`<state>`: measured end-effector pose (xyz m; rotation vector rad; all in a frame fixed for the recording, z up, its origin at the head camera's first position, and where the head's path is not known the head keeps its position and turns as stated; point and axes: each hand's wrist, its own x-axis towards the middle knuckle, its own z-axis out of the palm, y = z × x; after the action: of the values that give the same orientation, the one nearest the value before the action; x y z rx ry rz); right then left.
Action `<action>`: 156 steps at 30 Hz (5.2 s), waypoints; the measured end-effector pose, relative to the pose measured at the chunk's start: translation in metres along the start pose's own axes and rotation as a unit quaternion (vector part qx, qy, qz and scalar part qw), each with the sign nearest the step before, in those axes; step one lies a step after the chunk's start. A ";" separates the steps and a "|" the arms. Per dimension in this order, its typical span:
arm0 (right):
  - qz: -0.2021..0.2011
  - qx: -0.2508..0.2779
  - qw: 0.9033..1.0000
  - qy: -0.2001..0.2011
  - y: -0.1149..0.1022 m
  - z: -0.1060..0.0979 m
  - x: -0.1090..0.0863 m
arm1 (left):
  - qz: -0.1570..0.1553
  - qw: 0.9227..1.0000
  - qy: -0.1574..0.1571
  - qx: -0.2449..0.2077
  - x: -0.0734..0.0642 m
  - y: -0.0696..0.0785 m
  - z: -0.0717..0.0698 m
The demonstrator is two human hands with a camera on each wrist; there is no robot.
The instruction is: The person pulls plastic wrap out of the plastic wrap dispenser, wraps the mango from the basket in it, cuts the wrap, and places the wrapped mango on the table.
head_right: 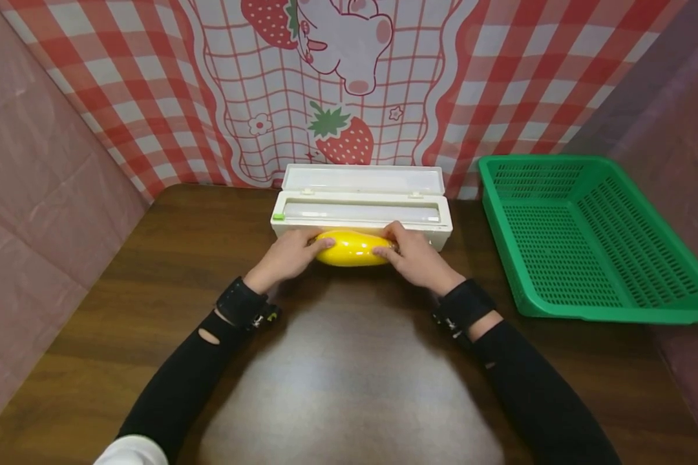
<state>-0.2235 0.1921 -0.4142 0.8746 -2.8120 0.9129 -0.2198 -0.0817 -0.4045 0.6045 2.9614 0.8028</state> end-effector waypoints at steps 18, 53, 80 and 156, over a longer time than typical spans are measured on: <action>0.040 -0.010 0.998 -0.043 -0.005 0.002 0.000 | -0.020 0.999 -0.019 0.020 0.008 0.002 0.003; 0.119 0.106 0.982 -0.101 -0.002 -0.008 -0.001 | 0.187 0.955 0.090 0.210 -0.007 0.024 0.009; 0.186 0.043 0.982 -0.001 -0.032 -0.011 -0.003 | 0.239 0.925 0.111 0.272 -0.004 0.010 0.010; 0.122 -0.044 0.991 -0.023 -0.016 0.004 0.003 | 0.175 0.970 0.015 0.168 -0.004 0.008 0.006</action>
<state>-0.2167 0.1778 -0.4088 0.5557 -3.0217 0.7941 -0.2128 -0.0739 -0.4060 1.1640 3.0840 0.3125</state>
